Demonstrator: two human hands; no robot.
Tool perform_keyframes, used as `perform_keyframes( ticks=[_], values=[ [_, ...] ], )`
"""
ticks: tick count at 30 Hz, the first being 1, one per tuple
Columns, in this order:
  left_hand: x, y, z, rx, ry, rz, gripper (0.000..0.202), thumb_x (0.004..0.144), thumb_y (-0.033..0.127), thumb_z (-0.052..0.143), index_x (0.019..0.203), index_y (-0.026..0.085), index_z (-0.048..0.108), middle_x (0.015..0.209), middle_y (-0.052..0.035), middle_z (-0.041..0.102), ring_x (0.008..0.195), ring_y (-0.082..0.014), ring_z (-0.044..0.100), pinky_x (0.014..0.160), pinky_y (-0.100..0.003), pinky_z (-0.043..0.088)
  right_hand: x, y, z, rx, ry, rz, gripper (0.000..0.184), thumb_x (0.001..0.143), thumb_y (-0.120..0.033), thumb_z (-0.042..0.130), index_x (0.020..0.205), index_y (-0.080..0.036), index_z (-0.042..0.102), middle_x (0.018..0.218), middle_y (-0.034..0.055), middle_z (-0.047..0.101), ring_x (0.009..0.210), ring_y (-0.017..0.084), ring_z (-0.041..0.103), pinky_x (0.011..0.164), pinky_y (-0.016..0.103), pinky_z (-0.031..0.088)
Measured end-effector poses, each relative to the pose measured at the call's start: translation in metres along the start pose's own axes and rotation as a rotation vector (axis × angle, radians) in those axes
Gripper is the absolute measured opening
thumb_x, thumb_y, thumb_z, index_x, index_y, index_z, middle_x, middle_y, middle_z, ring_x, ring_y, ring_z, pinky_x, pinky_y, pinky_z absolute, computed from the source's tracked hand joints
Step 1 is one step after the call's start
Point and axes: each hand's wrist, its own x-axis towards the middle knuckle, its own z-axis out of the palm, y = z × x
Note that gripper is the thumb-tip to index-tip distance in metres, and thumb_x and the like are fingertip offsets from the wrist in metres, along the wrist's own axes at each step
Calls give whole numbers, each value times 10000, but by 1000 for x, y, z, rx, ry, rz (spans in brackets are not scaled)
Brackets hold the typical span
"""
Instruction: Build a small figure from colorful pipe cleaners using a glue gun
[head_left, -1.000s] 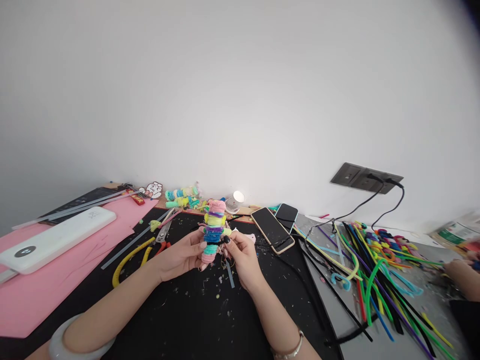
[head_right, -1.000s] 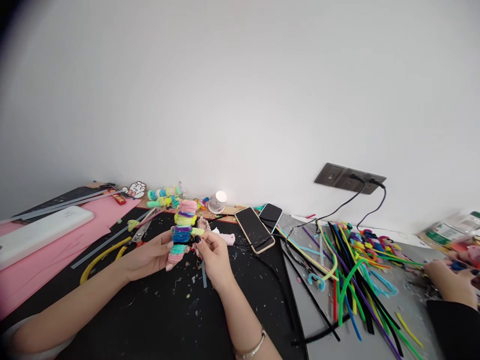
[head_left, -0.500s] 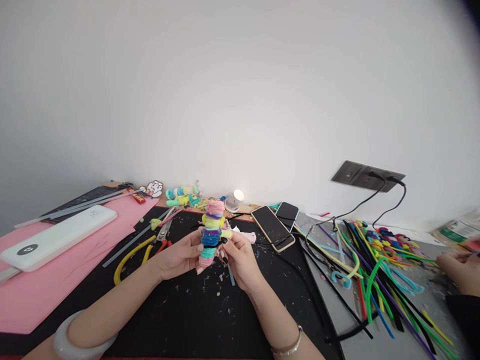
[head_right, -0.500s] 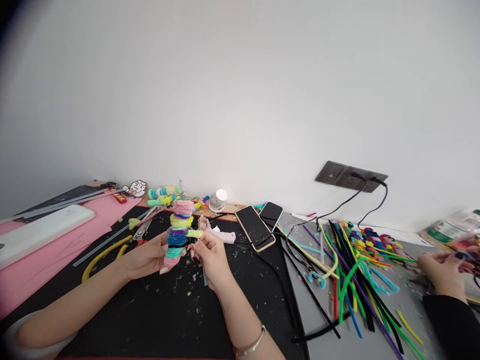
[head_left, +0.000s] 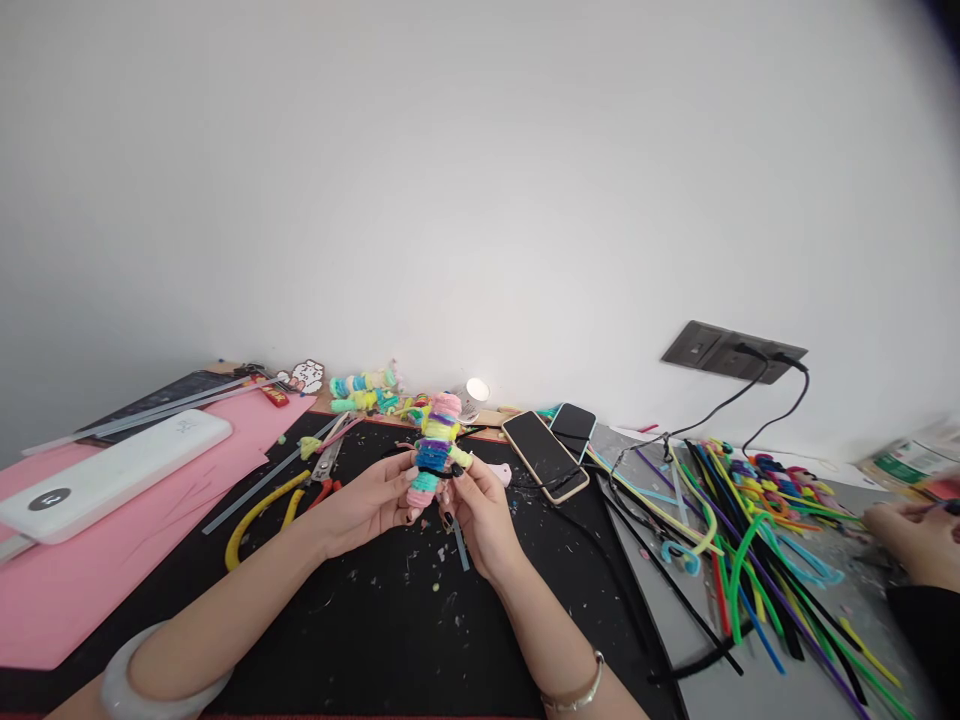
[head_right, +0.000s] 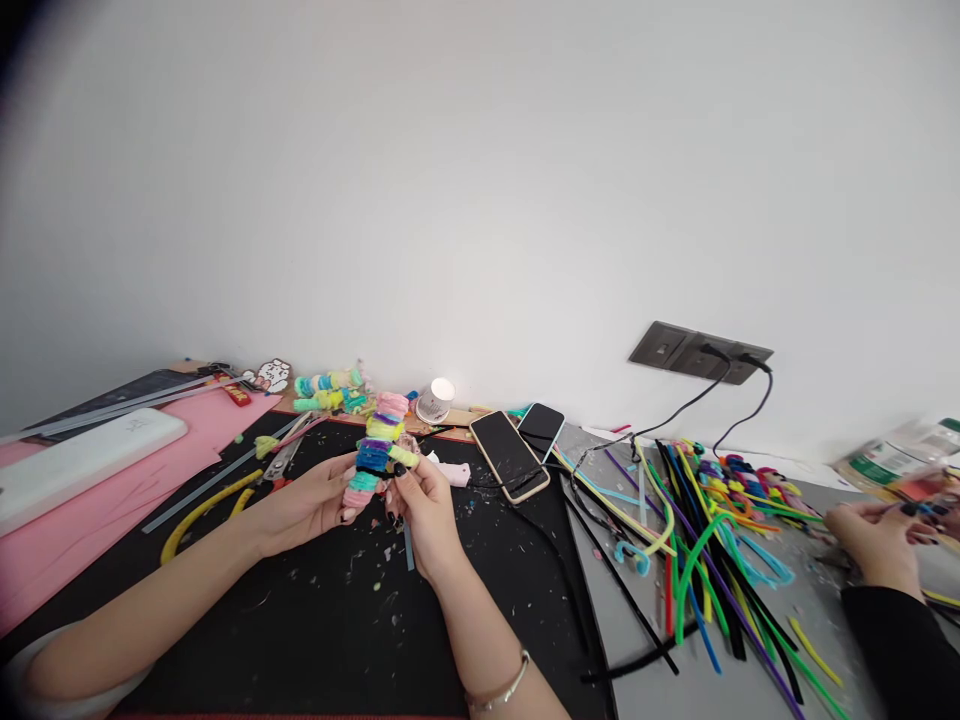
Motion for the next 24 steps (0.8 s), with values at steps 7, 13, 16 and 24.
perform_keyframes(
  ticks=[7, 13, 16, 24],
  values=[
    [0, 0, -2, -67, 5, 0, 238, 824, 307, 747, 973, 188, 605, 791, -8, 606, 655, -93, 561, 641, -240, 441, 0, -2, 2, -33, 24, -18, 305, 762, -457, 729, 895, -197, 642, 630, -34, 541, 503, 94, 419, 479, 223, 370],
    [0, 1, -3, -58, -5, 15, 298, 820, 340, 746, 1036, 204, 593, 819, -12, 624, 711, -114, 580, 711, -271, 456, 2, 0, -2, -151, 73, -79, 282, 792, -447, 707, 795, -190, 592, 667, -22, 567, 518, 90, 430, 489, 221, 367],
    [0, 1, -1, 16, 11, 31, 378, 772, 290, 794, 1070, 202, 579, 800, 9, 604, 672, -94, 548, 655, -238, 428, 2, 2, -4, -208, 60, -108, 274, 811, -435, 697, 791, -187, 582, 626, -39, 527, 511, 88, 420, 480, 215, 346],
    [1, 3, 5, 174, 131, 93, 276, 782, 247, 771, 979, 213, 581, 827, 37, 569, 689, -87, 540, 647, -230, 430, 3, 3, -6, -301, 35, -132, 236, 858, -412, 641, 840, -181, 594, 592, -57, 464, 494, 88, 393, 475, 225, 315]
  ],
)
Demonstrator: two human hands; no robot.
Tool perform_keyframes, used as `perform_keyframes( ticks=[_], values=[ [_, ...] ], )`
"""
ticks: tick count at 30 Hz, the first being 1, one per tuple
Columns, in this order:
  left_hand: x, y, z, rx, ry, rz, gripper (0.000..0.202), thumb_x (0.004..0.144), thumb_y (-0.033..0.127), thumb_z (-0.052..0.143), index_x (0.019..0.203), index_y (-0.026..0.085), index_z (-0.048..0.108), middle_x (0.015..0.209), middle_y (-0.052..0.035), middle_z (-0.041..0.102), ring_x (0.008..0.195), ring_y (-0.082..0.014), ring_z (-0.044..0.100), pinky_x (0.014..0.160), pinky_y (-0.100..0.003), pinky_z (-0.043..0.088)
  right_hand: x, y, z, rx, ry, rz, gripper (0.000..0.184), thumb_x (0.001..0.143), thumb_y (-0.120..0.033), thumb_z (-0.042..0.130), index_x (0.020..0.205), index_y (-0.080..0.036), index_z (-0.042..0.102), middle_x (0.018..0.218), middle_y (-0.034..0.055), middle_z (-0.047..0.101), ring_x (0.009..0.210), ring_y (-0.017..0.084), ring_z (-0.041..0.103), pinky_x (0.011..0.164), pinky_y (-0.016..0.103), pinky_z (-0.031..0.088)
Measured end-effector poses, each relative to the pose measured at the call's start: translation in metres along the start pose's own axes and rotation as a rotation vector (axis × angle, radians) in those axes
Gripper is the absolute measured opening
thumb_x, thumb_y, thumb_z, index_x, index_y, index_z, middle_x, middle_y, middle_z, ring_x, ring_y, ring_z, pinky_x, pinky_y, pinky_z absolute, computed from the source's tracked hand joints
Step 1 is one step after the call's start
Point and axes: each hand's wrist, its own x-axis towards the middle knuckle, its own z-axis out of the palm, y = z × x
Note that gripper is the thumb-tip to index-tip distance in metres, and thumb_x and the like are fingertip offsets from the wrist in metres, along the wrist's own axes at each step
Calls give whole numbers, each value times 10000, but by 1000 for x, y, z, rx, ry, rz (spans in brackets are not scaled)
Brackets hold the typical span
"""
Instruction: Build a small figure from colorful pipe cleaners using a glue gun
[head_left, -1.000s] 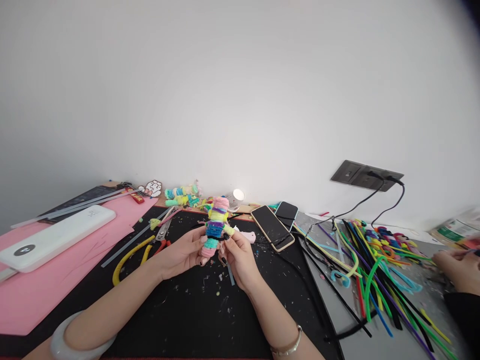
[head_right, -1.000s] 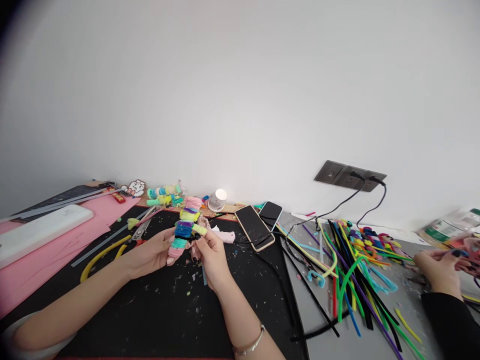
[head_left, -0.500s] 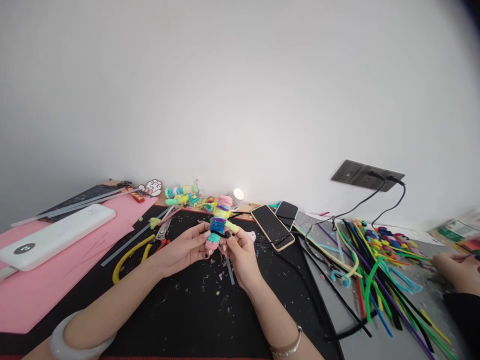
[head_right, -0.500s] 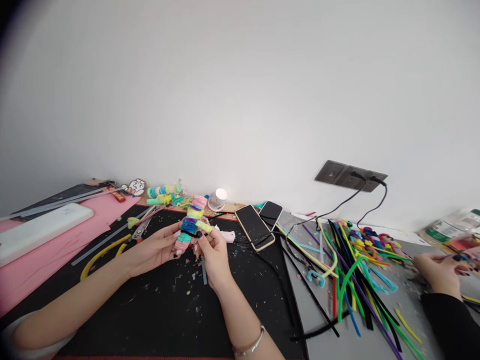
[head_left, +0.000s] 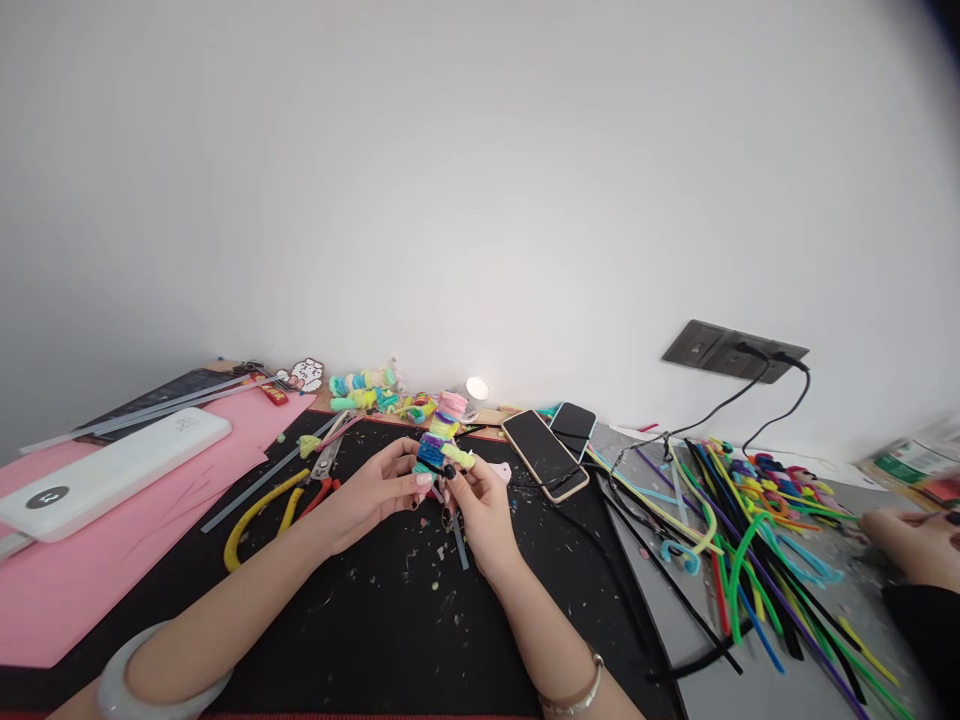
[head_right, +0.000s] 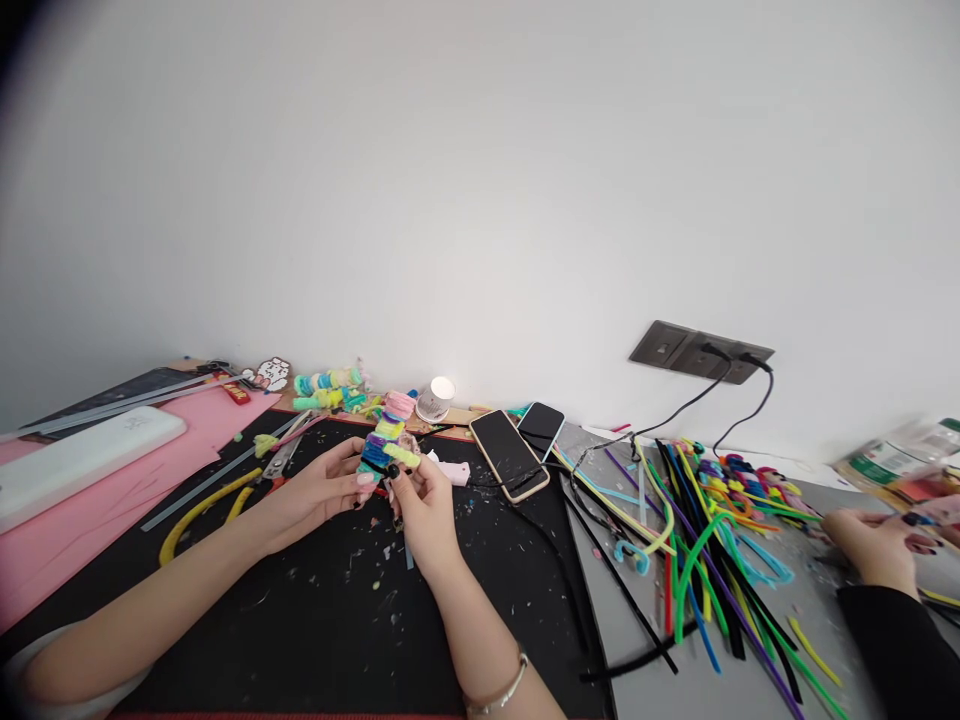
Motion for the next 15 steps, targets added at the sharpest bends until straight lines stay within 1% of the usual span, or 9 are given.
perform_keyframes(
  ticks=[2, 6, 11, 13, 15],
  values=[
    [0, 0, 0, 2, 10, -1, 277, 773, 250, 778, 956, 206, 574, 827, 34, 581, 692, -91, 558, 653, -234, 442, 0, 0, 0, -21, -1, -7, 240, 871, -416, 611, 829, -181, 584, 592, -56, 467, 491, 90, 393, 480, 229, 316],
    [0, -1, 0, 7, 4, -28, 301, 752, 249, 794, 931, 201, 557, 846, 30, 605, 694, -99, 592, 667, -249, 473, 0, -4, -1, -66, 22, -11, 266, 865, -415, 585, 733, -194, 519, 573, -59, 454, 485, 94, 386, 479, 231, 302],
    [0, -3, -2, 17, -32, -43, 321, 760, 275, 790, 961, 205, 549, 857, 27, 606, 712, -112, 620, 690, -274, 506, 0, -8, -1, -123, 45, -8, 239, 850, -384, 579, 723, -191, 518, 562, -69, 415, 483, 96, 363, 472, 227, 282],
    [0, -3, -3, 22, -44, -43, 326, 767, 284, 787, 968, 201, 544, 851, 26, 603, 713, -110, 622, 691, -268, 510, 0, -7, -1, -131, 44, -10, 235, 848, -377, 580, 719, -191, 517, 559, -68, 416, 481, 97, 361, 470, 227, 279],
    [-1, -3, -4, 36, -51, -52, 316, 776, 294, 782, 950, 198, 536, 816, 36, 589, 677, -91, 609, 653, -237, 499, 0, -5, -1, -129, 40, -11, 237, 848, -376, 584, 716, -194, 510, 558, -67, 423, 479, 98, 359, 469, 227, 272]
  ],
)
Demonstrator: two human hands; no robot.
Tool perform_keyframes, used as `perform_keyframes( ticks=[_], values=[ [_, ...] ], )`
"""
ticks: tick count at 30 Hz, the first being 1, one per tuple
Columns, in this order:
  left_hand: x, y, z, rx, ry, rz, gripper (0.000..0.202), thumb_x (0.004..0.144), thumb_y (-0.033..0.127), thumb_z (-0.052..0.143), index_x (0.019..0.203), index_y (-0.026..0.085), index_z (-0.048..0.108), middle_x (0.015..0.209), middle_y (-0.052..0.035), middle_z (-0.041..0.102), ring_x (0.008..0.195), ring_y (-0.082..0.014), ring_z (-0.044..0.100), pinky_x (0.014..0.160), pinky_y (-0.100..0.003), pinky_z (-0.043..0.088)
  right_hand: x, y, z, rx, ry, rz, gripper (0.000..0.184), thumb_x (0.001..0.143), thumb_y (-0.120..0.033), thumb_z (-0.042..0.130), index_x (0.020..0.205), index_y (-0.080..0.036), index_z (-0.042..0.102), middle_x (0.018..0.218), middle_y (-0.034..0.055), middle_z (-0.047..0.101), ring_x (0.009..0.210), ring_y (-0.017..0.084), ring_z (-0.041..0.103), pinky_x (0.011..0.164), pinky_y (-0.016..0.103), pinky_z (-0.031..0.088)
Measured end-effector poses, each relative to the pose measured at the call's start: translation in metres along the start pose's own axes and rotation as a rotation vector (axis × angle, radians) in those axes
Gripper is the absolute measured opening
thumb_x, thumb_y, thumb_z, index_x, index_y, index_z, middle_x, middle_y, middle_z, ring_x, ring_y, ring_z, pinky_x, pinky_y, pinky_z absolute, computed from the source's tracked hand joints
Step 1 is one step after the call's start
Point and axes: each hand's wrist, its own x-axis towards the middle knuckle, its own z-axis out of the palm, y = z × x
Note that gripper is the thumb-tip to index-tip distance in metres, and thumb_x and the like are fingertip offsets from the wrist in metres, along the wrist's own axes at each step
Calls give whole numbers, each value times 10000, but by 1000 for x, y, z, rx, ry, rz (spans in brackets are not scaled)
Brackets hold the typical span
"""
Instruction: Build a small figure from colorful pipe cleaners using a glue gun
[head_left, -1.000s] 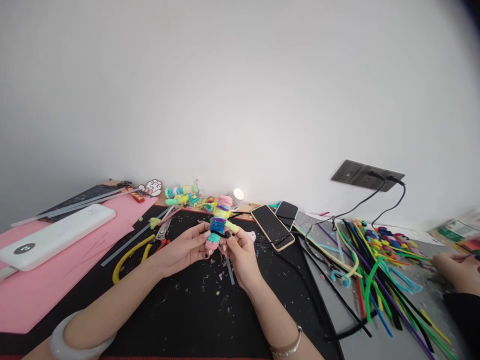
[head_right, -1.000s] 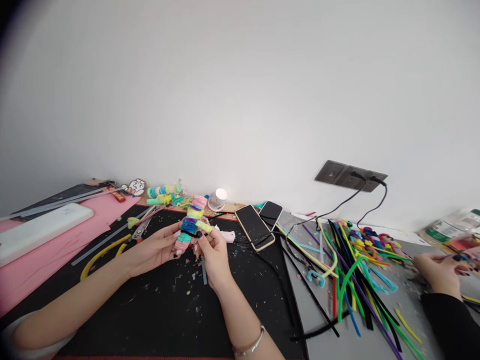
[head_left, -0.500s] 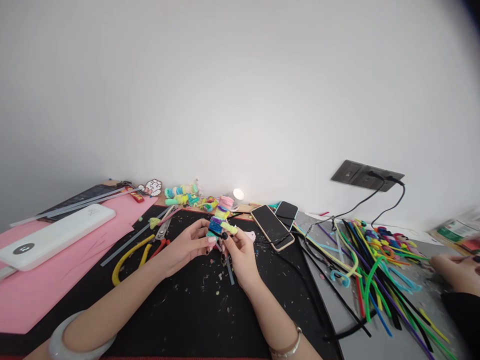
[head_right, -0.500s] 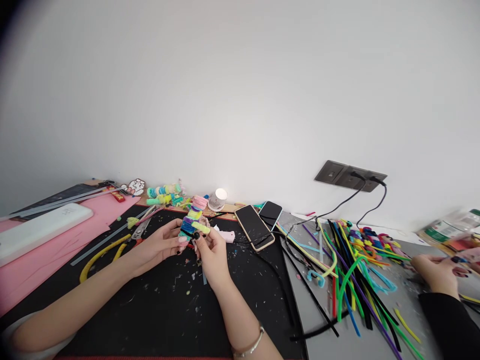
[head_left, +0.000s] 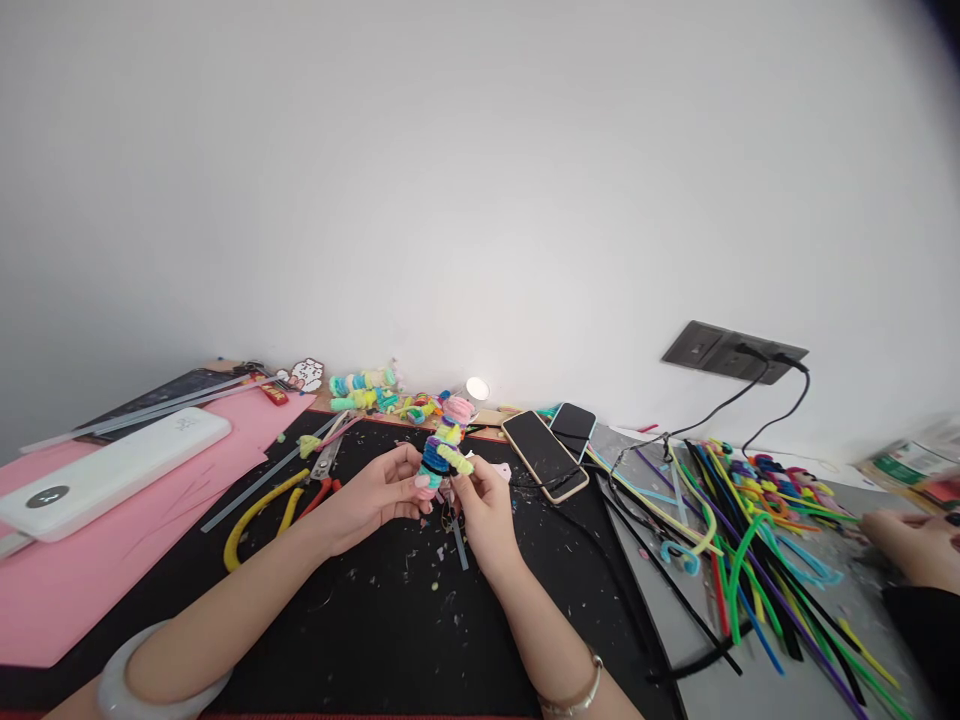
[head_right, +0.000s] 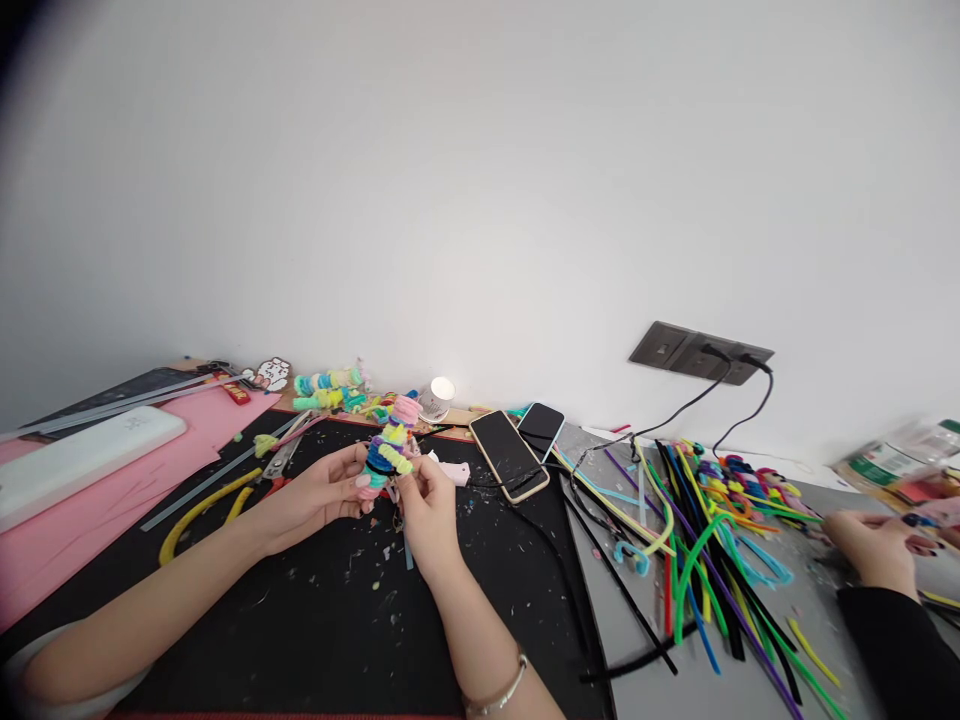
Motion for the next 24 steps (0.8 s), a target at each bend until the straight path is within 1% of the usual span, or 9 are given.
perform_keyframes(
  ticks=[3, 5, 11, 14, 18, 24],
  values=[
    [0, 0, -1, 10, -1, -21, 311, 782, 304, 780, 911, 197, 517, 779, 56, 568, 580, -47, 556, 560, -184, 450, 0, 2, 0, 5, 0, -6, 248, 857, -385, 580, 715, -197, 501, 558, -64, 432, 476, 97, 346, 465, 226, 259],
    [0, -1, -1, 3, 8, -23, 308, 787, 311, 776, 910, 194, 518, 786, 56, 569, 563, -37, 541, 544, -173, 439, -1, 2, 1, 2, 3, -16, 254, 867, -391, 571, 719, -197, 501, 569, -58, 445, 484, 98, 350, 471, 227, 263],
    [1, -2, 0, 16, 13, -15, 255, 808, 308, 756, 913, 172, 568, 822, 23, 620, 626, -55, 571, 606, -191, 479, -2, 2, 1, -63, 17, -50, 252, 890, -389, 551, 741, -188, 528, 599, -46, 450, 513, 106, 370, 497, 235, 281],
    [2, -2, 1, 29, 37, -10, 265, 788, 314, 773, 895, 170, 578, 824, 20, 636, 629, -61, 583, 613, -198, 491, -2, 3, -1, -94, 21, -58, 246, 899, -389, 544, 756, -189, 530, 602, -49, 436, 514, 106, 364, 492, 235, 273],
    [4, -1, 2, 76, 71, 2, 281, 777, 340, 777, 880, 173, 575, 804, 20, 650, 666, -82, 619, 649, -215, 514, -2, 6, -3, -129, -5, -84, 205, 918, -366, 521, 814, -191, 547, 623, -49, 437, 518, 106, 370, 494, 232, 288],
    [3, -1, 0, 117, 66, 20, 286, 803, 353, 751, 954, 191, 572, 886, 5, 682, 757, -103, 657, 726, -240, 533, -3, 6, -4, -187, -16, -87, 149, 911, -320, 510, 828, -199, 538, 605, -55, 443, 501, 110, 393, 487, 231, 304]
  ],
)
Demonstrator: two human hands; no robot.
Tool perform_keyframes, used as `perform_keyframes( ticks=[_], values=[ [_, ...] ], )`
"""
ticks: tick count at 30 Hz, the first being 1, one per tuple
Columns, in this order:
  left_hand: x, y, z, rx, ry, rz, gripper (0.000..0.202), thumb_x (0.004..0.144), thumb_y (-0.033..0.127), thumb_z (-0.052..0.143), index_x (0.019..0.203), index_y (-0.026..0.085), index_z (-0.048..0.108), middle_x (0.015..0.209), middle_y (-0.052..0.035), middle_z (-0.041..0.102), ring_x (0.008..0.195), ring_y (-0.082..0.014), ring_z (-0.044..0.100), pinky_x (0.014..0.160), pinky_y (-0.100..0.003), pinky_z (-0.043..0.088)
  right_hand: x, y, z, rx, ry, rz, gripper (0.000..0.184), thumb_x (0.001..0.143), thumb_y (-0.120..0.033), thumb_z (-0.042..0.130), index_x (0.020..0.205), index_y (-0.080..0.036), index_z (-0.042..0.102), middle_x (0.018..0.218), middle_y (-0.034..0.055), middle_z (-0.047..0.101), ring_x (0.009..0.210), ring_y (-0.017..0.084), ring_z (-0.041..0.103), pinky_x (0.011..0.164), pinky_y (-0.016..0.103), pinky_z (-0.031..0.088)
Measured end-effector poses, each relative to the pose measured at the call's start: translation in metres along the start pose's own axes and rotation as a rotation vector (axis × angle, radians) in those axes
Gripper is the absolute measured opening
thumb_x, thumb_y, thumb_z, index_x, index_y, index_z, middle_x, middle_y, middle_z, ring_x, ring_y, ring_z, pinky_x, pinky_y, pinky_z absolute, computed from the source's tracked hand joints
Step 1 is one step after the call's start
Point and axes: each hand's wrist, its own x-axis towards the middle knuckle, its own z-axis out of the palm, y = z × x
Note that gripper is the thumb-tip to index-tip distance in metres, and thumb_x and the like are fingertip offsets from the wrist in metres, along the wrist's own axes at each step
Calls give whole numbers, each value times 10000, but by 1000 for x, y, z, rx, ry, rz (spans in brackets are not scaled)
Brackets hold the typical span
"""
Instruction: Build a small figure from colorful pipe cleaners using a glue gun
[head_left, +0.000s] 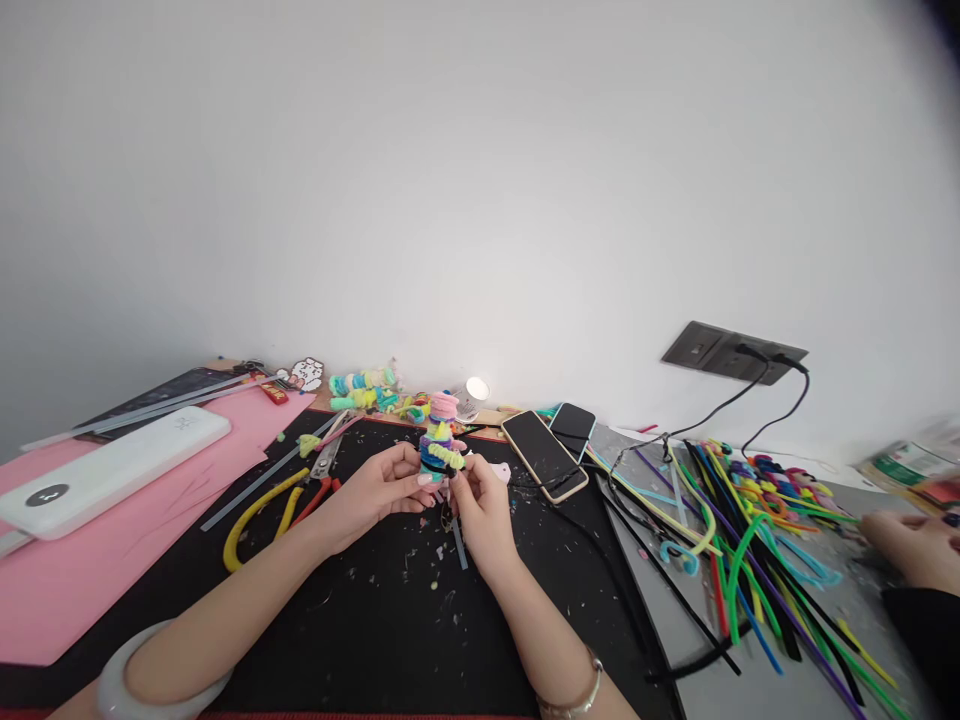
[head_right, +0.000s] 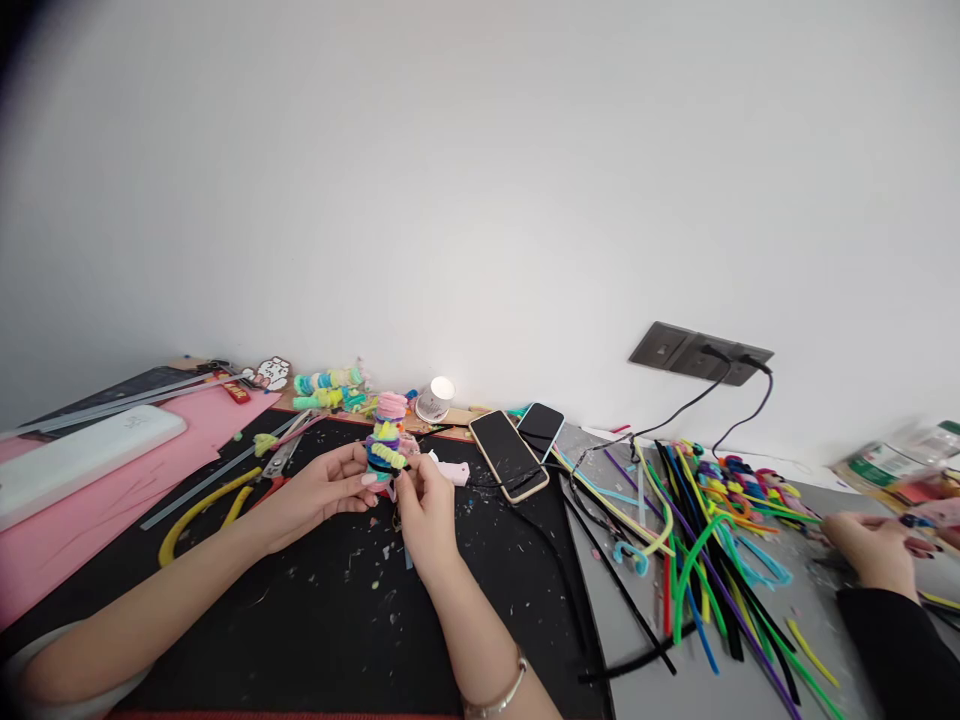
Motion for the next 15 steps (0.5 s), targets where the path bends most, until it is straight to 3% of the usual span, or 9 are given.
perform_keyframes(
  ticks=[15],
  values=[
    [-1, 1, 2, -7, 30, 41, 307, 773, 375, 764, 889, 188, 550, 865, -2, 670, 727, -123, 651, 707, -263, 524, -1, -2, 2, 20, -13, -17, 138, 929, -293, 479, 826, -210, 517, 602, -46, 505, 454, 107, 431, 466, 235, 334]
  ],
)
